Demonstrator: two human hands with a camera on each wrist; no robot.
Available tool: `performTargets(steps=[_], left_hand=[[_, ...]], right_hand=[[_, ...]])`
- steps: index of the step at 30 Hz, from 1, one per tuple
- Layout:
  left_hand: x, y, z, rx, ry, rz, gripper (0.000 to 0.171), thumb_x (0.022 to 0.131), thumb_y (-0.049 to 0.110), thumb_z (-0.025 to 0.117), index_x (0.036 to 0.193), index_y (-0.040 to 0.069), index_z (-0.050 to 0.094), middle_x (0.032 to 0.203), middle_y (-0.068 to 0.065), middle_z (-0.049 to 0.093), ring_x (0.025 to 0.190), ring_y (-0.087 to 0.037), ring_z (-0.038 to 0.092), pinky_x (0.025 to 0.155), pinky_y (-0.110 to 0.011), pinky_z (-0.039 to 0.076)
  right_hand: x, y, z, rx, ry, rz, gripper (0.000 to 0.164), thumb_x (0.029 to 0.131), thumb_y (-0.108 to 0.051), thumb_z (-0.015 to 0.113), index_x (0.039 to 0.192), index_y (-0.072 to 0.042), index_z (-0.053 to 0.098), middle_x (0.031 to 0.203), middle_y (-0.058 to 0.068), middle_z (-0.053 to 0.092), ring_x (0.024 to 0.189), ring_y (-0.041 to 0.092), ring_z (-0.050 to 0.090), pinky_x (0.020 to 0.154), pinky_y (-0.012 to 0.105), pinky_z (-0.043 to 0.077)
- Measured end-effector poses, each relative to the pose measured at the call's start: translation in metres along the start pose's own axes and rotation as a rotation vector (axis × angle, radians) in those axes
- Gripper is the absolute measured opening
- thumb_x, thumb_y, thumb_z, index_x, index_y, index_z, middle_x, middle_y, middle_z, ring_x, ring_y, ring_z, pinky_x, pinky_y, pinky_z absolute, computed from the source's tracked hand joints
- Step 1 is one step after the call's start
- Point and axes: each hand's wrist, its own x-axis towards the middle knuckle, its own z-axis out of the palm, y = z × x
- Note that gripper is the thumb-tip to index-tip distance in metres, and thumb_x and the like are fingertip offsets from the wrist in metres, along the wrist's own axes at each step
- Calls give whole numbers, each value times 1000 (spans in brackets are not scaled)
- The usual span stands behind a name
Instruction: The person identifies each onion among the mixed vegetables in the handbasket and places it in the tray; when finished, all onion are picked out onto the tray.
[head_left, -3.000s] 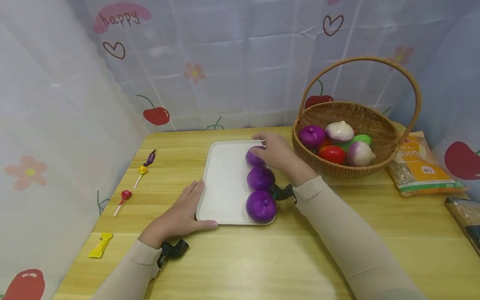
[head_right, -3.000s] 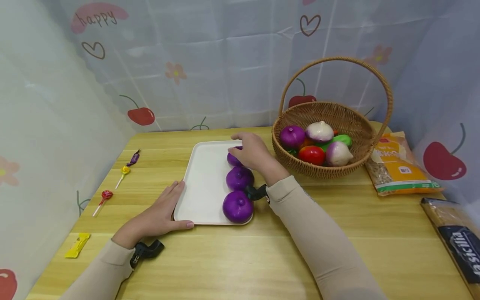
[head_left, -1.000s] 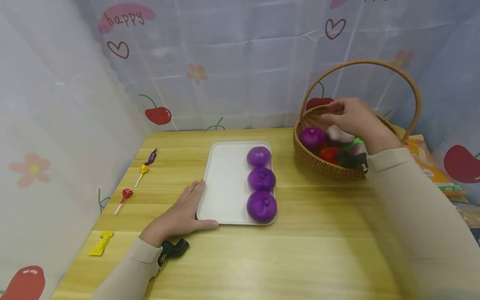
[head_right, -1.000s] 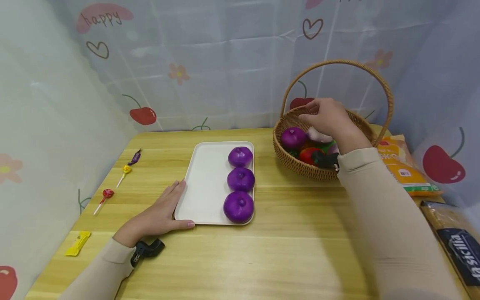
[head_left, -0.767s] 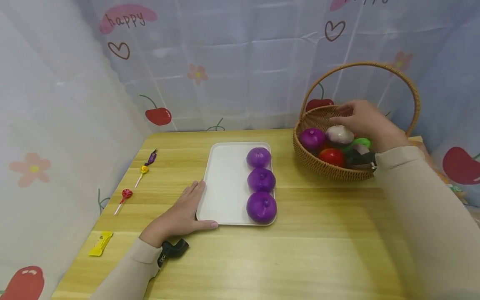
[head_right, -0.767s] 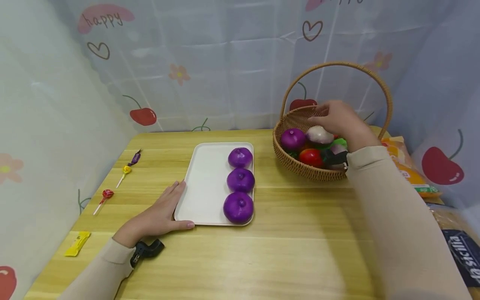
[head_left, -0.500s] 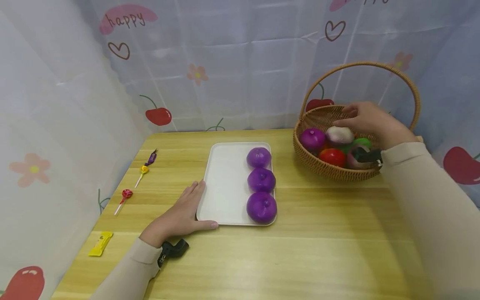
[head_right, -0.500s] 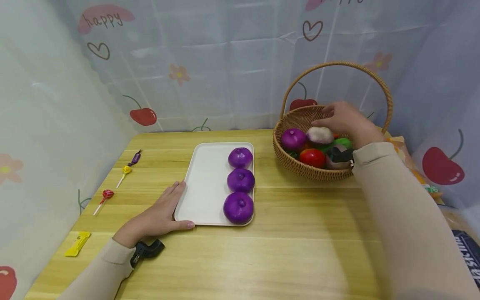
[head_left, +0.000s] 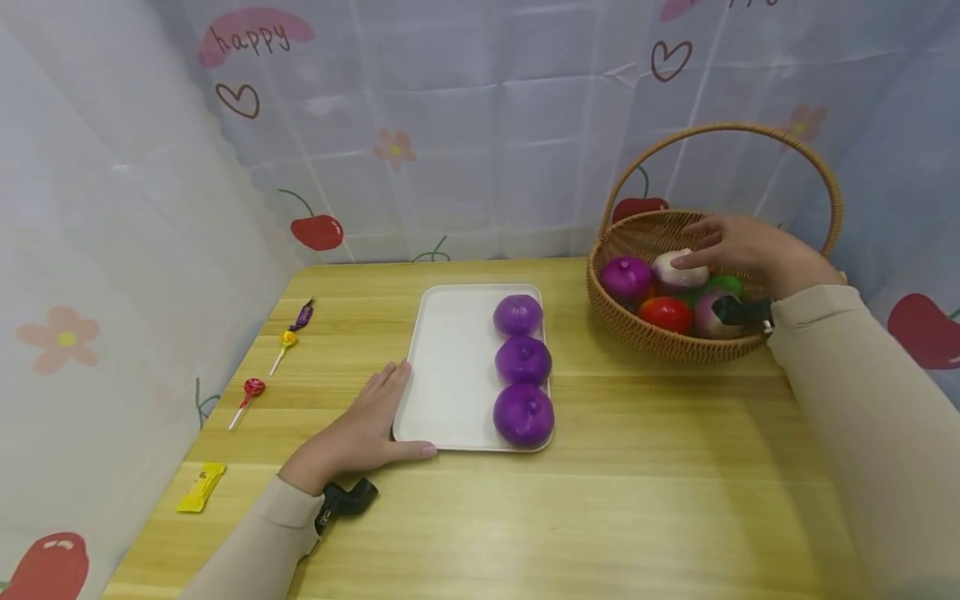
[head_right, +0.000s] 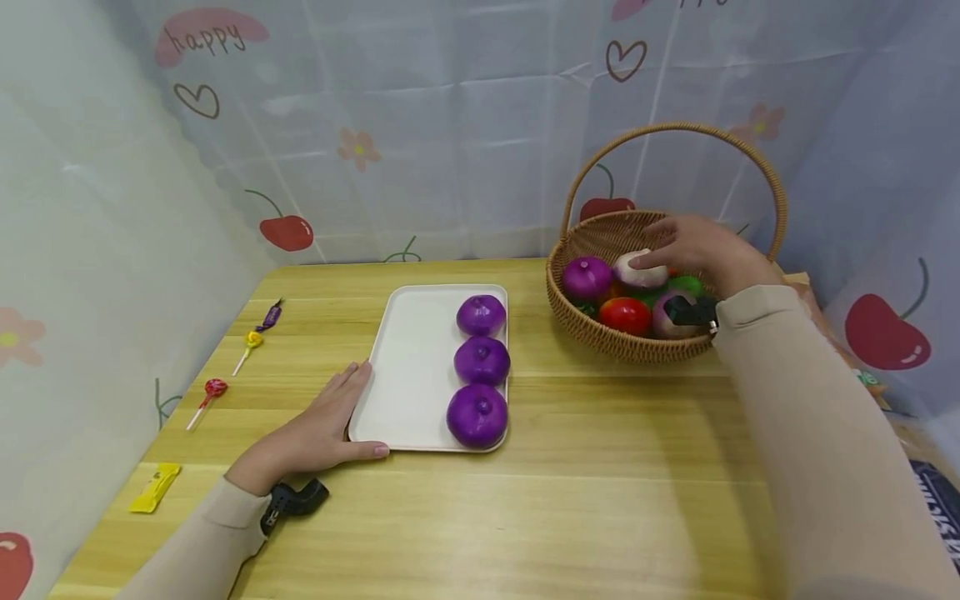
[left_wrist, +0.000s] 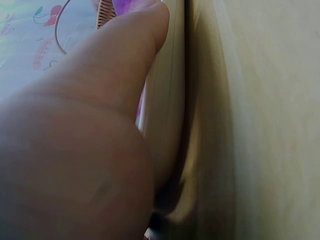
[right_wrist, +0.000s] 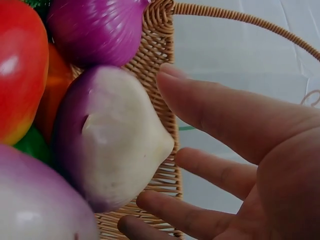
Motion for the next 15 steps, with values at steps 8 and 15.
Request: performTargets(steps=[8, 15], left_hand=[[0, 0, -1, 3, 0, 1, 137, 81, 83, 68, 167, -3, 4, 174, -17, 3, 159, -34, -1, 126, -52, 4], [0, -1, 0, 0, 3, 1, 137, 81, 84, 68, 167, -2, 4, 174, -17, 3, 159, -34, -1, 126, -52, 5]], right_hand=[[-8, 7, 7, 148, -52, 25, 94, 99, -55, 70, 166, -5, 26, 165, 28, 23, 139, 56, 33, 103, 76, 39], [-6, 9, 10, 198, -56, 21, 95, 97, -51, 75, 165, -5, 28, 165, 25, 26, 140, 52, 34, 106, 71, 40]])
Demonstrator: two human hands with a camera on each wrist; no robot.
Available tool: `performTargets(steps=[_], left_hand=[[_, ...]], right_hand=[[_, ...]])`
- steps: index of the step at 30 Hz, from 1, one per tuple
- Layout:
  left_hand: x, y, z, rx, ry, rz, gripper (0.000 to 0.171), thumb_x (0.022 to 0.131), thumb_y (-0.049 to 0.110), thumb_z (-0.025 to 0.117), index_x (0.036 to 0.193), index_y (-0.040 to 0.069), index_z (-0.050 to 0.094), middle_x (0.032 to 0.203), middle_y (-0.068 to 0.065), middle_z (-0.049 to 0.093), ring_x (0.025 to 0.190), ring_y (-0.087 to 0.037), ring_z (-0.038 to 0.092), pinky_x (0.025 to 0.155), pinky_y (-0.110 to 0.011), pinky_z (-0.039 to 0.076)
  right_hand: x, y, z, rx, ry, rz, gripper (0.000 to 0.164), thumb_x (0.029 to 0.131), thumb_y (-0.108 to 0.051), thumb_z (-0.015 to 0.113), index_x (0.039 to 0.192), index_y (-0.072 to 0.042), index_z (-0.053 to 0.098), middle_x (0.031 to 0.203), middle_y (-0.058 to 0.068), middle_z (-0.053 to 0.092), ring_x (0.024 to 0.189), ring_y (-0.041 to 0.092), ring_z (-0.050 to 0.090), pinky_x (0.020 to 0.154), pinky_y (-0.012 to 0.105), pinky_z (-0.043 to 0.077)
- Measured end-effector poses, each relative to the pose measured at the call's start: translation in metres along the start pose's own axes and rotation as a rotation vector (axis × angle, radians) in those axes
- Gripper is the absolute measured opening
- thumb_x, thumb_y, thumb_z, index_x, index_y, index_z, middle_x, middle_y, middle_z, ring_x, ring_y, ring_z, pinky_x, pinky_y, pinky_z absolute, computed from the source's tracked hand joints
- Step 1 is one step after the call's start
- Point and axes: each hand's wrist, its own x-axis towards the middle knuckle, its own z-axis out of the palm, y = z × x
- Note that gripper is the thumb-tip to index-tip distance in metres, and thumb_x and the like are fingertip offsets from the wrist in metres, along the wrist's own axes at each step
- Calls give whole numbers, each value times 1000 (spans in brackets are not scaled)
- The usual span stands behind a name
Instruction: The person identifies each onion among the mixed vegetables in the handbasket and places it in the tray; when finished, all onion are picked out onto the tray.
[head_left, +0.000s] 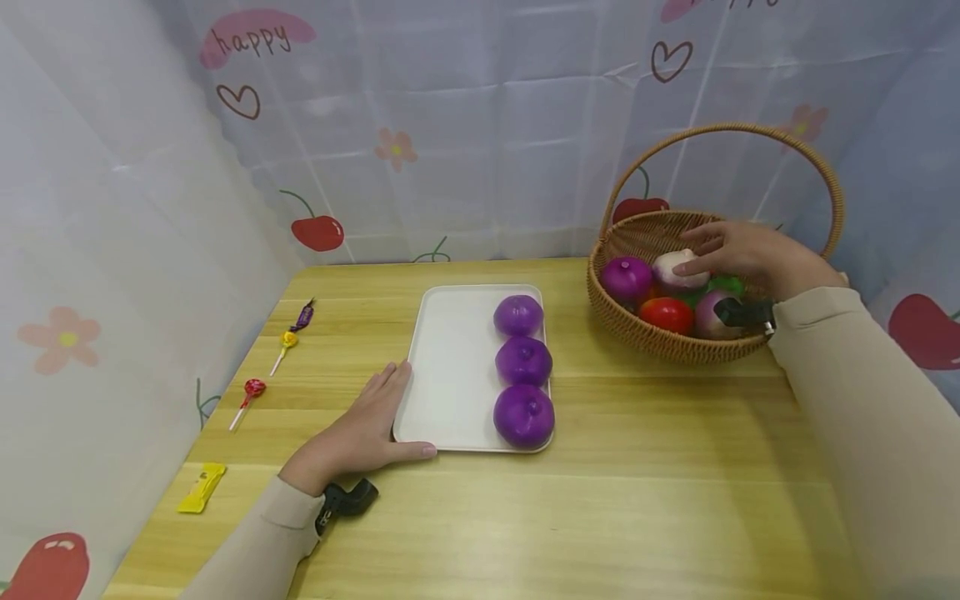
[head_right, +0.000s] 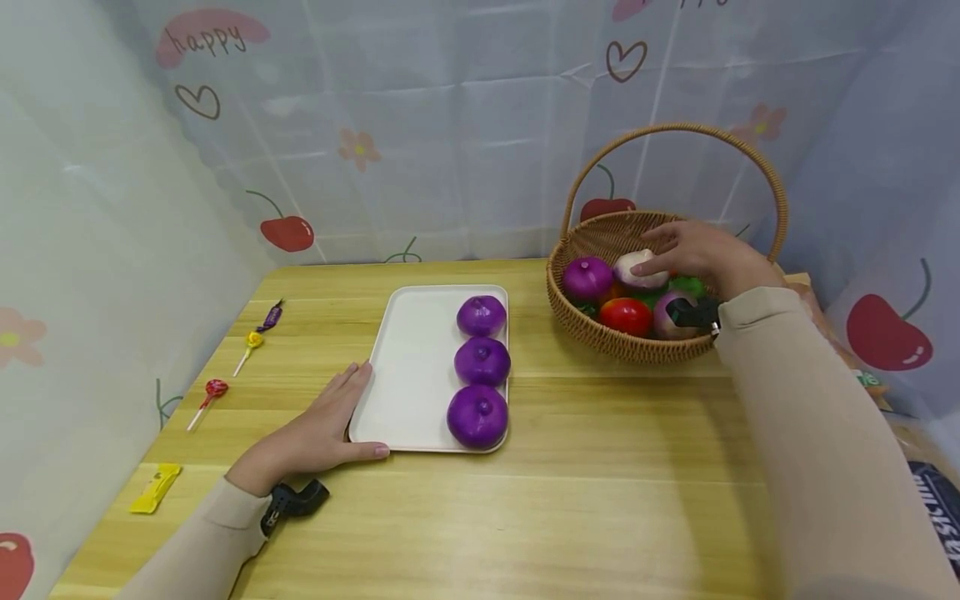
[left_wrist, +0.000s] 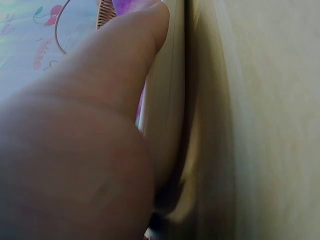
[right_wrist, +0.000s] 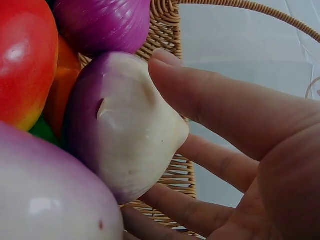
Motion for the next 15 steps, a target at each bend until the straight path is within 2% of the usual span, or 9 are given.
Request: performTargets(steps=[2, 7, 15], left_hand=[[0, -1, 1, 2, 1, 1, 137, 81, 84, 68, 167, -2, 4, 174, -17, 3, 159, -34, -1, 126, -53, 5], [0, -2, 1, 1, 4, 3, 137, 81, 83, 68, 167, -2, 4, 174, -16, 3, 159, -34, -1, 126, -53, 5], [1, -1, 0, -2, -1, 1, 137, 81, 84, 68, 167, -2, 4, 174, -18, 3, 158, -35, -1, 125, -54, 6]], right_hand=[[1, 1, 0, 48, -6, 14, 96, 96, -49, 78, 166, -7, 28, 165, 25, 26, 141, 51, 33, 108, 71, 38], [3, 4, 0, 84, -14, 23, 96, 95, -48, 79, 165, -9, 28, 163, 27, 26, 141, 52, 31, 109, 73, 34], [4, 3, 0, 67, -16, -2, 89, 94, -45, 81, 162, -7, 38, 166, 22, 26, 145, 51, 28, 111, 71, 34]])
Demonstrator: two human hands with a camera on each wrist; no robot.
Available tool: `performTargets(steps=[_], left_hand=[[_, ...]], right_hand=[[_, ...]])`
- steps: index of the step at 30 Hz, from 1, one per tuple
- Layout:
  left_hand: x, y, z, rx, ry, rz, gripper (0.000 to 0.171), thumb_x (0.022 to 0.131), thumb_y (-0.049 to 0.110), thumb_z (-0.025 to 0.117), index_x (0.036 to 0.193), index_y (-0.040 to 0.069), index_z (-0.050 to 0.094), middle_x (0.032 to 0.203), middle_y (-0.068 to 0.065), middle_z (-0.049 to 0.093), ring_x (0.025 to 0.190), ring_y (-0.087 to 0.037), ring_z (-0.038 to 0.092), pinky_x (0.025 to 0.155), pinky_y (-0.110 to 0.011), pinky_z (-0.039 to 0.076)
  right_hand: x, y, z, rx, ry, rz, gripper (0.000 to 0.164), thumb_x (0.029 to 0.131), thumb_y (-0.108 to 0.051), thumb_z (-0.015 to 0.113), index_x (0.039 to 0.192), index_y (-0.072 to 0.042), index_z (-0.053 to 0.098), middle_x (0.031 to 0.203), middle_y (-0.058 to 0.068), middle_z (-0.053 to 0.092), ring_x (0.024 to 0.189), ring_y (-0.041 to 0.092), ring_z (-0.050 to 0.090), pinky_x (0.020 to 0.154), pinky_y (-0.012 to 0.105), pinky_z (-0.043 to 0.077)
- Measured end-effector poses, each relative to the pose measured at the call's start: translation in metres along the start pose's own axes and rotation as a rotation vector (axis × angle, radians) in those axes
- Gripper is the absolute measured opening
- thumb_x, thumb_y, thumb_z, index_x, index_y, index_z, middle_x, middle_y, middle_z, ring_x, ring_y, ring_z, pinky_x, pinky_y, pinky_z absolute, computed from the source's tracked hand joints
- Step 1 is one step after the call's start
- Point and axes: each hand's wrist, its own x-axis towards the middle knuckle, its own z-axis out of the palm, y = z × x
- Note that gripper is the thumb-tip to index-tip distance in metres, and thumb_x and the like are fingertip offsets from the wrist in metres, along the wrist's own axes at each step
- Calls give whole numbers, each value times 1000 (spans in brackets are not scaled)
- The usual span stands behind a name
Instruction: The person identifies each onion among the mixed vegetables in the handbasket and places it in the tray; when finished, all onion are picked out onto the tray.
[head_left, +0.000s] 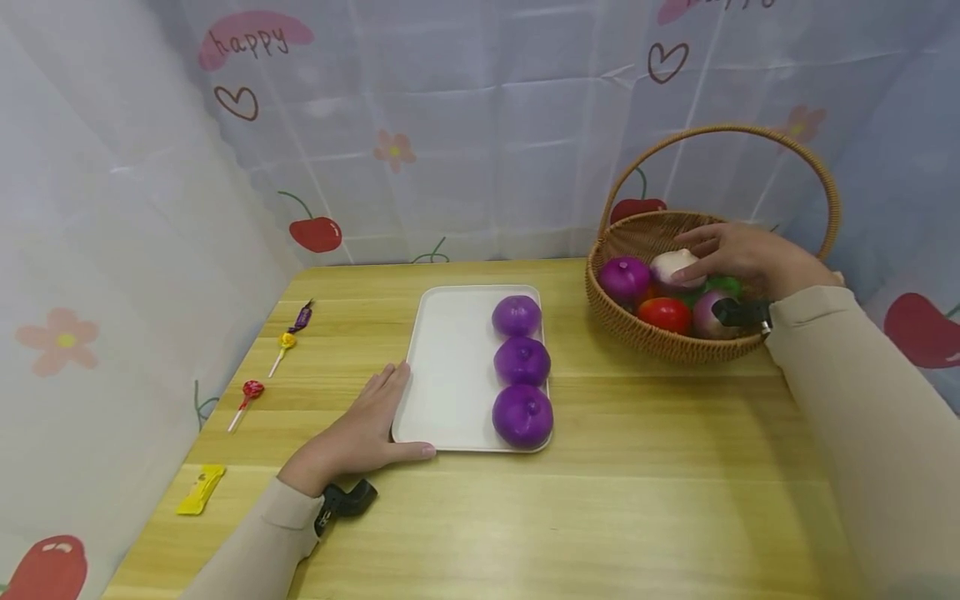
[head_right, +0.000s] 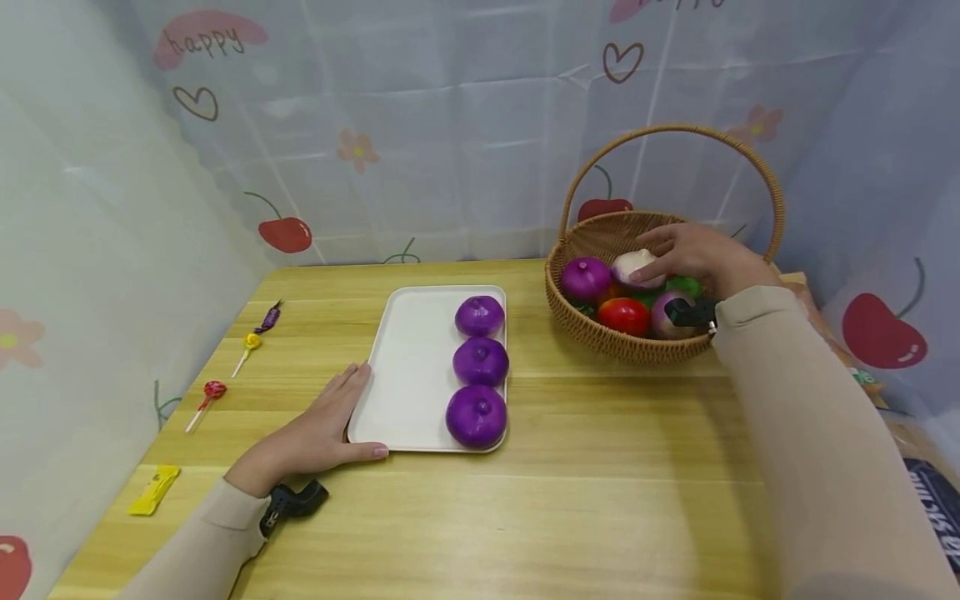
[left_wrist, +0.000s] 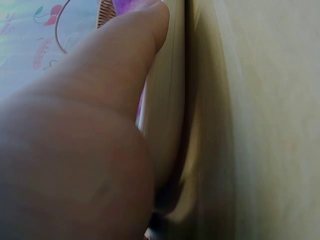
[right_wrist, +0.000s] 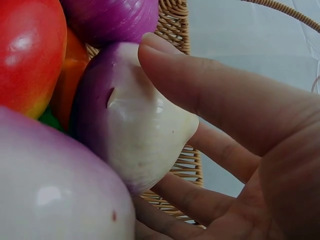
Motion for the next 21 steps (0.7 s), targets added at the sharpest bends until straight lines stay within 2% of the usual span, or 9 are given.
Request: performTargets(steps=[9, 13, 16, 21], left_hand=[[1, -2, 2, 5, 8, 10, 137, 81, 84, 67, 167, -2, 3, 174, -18, 3, 158, -35, -1, 125, -55, 4], [1, -2, 1, 3, 7, 10, 138, 81, 84, 68, 167, -2, 3, 174, -18, 3, 158, -35, -1, 125, -54, 4], [1, -2, 1, 4, 5, 7, 138, 81, 84, 68, 167, -2, 3, 174, -17, 3, 159, -35, -1, 125, -54, 4], [0, -3, 1, 0, 5, 4, 137, 81, 84, 68, 167, -1, 4, 174, -17, 3, 159, -35, -1, 125, -55, 5]], right_hand=[[4, 3, 0, 36, -9, 16, 95, 93, -42, 83, 165, -9, 32, 167, 24, 22, 146, 51, 27, 112, 69, 34], [5, 3, 1, 37, -10, 12, 92, 93, -41, 83, 164, -9, 35, 168, 22, 21, 145, 48, 28, 112, 67, 36], [4, 3, 1, -6, -2, 3, 89, 93, -43, 82, 163, -10, 39, 167, 22, 23, 141, 46, 32, 110, 65, 40], [2, 3, 3, 5, -9, 4, 85, 95, -40, 81, 163, -10, 39, 166, 22, 23, 137, 44, 35, 108, 61, 42]])
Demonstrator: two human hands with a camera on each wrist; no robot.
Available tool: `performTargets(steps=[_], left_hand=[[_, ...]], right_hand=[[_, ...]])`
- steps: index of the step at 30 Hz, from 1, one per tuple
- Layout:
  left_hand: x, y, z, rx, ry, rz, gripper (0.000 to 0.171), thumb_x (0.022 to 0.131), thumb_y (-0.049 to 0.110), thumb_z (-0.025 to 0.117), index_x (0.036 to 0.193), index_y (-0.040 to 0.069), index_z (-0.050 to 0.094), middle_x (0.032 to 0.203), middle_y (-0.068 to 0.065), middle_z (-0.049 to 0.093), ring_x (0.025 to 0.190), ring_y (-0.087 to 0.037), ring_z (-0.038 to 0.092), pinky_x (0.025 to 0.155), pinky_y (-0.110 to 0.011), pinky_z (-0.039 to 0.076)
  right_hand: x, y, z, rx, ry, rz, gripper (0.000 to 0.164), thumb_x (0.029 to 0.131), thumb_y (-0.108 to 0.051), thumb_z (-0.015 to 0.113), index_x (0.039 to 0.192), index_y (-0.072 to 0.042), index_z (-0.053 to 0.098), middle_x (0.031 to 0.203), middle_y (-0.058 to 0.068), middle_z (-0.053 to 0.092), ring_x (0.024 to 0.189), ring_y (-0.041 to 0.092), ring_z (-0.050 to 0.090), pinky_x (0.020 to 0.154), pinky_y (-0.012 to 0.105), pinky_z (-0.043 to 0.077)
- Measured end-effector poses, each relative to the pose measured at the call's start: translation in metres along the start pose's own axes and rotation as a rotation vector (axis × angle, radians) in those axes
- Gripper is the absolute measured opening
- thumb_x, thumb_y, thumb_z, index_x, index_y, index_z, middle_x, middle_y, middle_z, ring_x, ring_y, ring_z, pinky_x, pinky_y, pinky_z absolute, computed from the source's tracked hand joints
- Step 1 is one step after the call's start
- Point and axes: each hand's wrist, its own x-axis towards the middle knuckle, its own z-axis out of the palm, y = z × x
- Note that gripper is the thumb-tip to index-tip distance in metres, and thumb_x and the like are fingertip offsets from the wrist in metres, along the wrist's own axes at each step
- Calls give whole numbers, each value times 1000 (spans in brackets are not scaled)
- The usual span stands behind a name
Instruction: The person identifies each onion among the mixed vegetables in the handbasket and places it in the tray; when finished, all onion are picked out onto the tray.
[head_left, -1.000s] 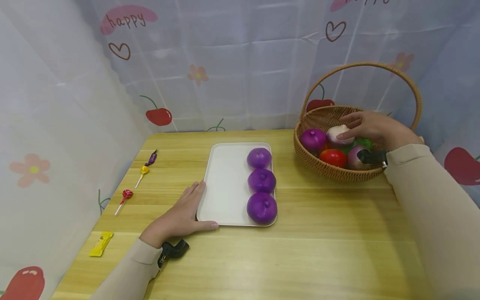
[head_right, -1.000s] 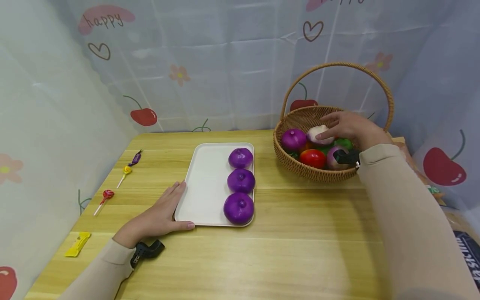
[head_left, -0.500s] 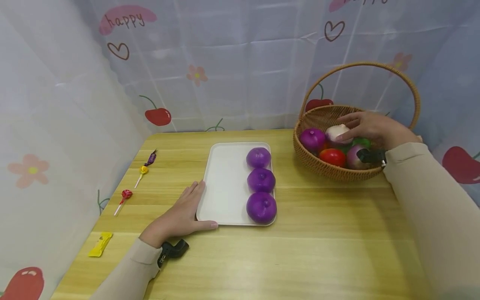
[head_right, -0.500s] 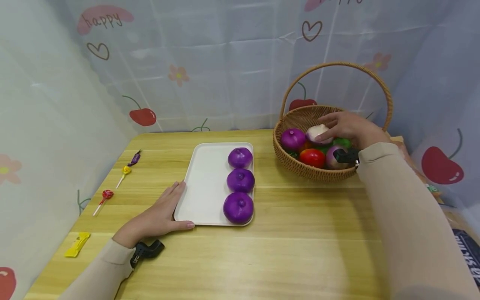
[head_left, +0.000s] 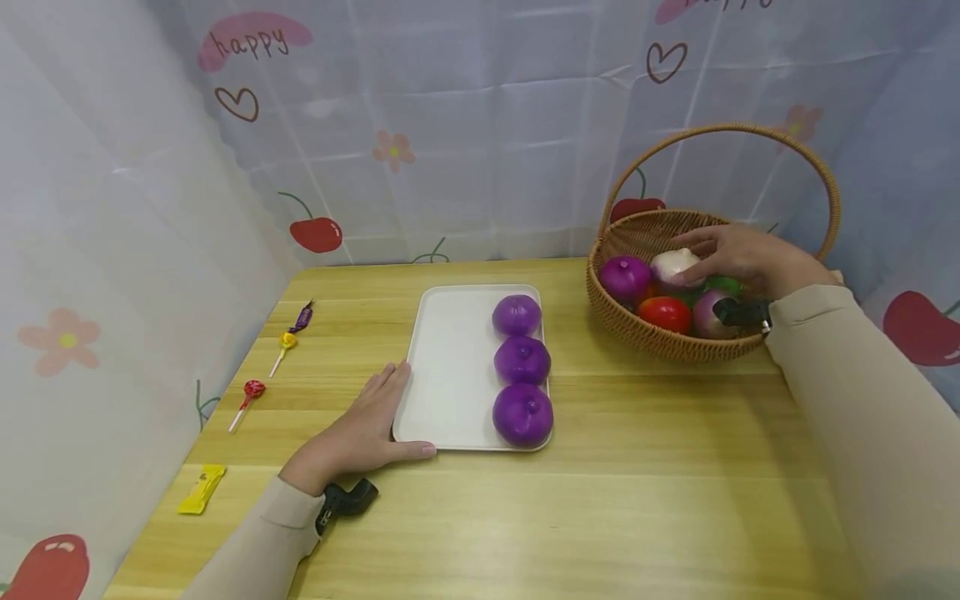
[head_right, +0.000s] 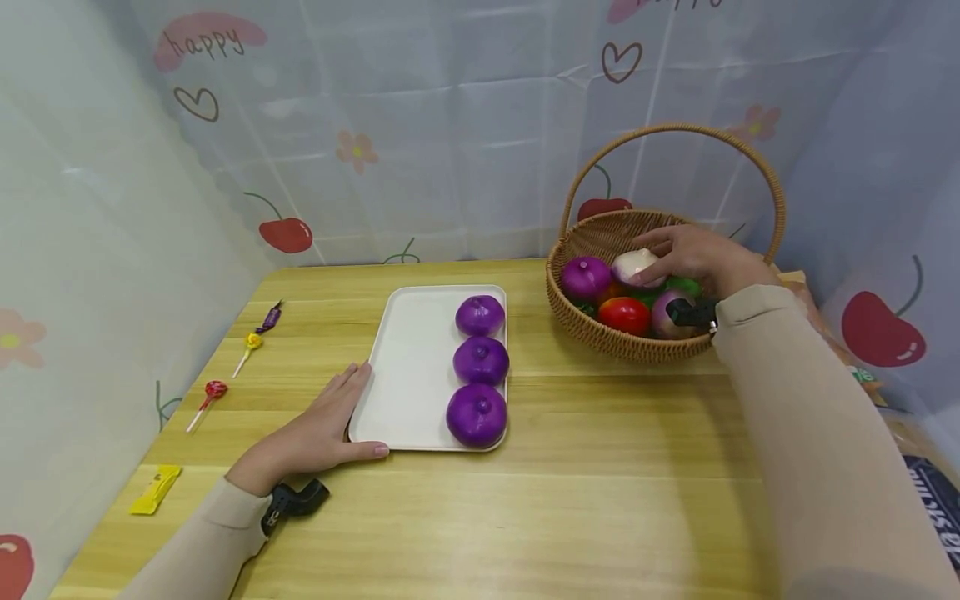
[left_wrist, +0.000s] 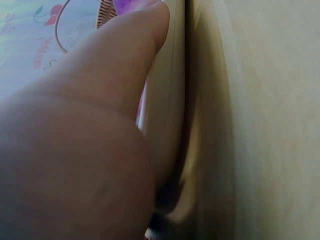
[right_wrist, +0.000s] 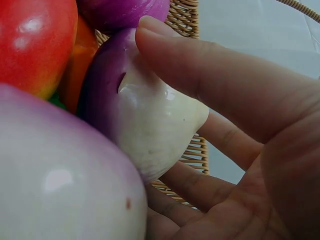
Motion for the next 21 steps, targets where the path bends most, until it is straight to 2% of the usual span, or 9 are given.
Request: performTargets(steps=[3, 7, 11, 18, 21], left_hand=[[0, -1, 0, -1, 2, 1, 137, 81, 84, 68, 167, -1, 4, 174, -17, 3, 158, -35, -1, 125, -55, 6], [0, -1, 0, 1, 3, 4, 137, 81, 84, 68, 167, -1, 4, 174, -17, 3, 158, -35, -1, 125, -55, 7], [0, 0, -1, 2, 0, 3, 138, 81, 84, 68, 167, -1, 4, 174, -18, 3, 158, -36, -1, 125, -55, 6], [-1, -1, -1, 3, 3, 11, 137, 81, 84, 68, 167, -2, 4, 174, -18, 3, 158, -36, -1, 125, -55, 6], [-1, -1, -2, -1, 0, 7, 137, 81, 84, 68, 167, -1, 4, 174, -18, 3, 158, -36, -1, 125, -55, 6]], right_hand=[[0, 1, 0, 0, 6, -1, 84, 95, -40, 81, 162, -9, 40, 168, 22, 19, 141, 44, 30, 109, 62, 40], [0, 1, 1, -1, 18, 19, 84, 96, -41, 80, 163, -10, 38, 168, 25, 19, 141, 47, 29, 103, 66, 44], [-1, 0, 3, 46, 6, 35, 84, 98, -38, 78, 164, -10, 34, 165, 25, 23, 132, 44, 38, 95, 57, 50], [7, 3, 4, 33, 26, 5, 88, 94, -33, 84, 162, -5, 36, 161, 33, 21, 135, 49, 34, 103, 64, 43], [8, 3, 4, 29, 37, -8, 88, 93, -30, 85, 161, -2, 36, 160, 36, 23, 135, 50, 36, 104, 61, 43]])
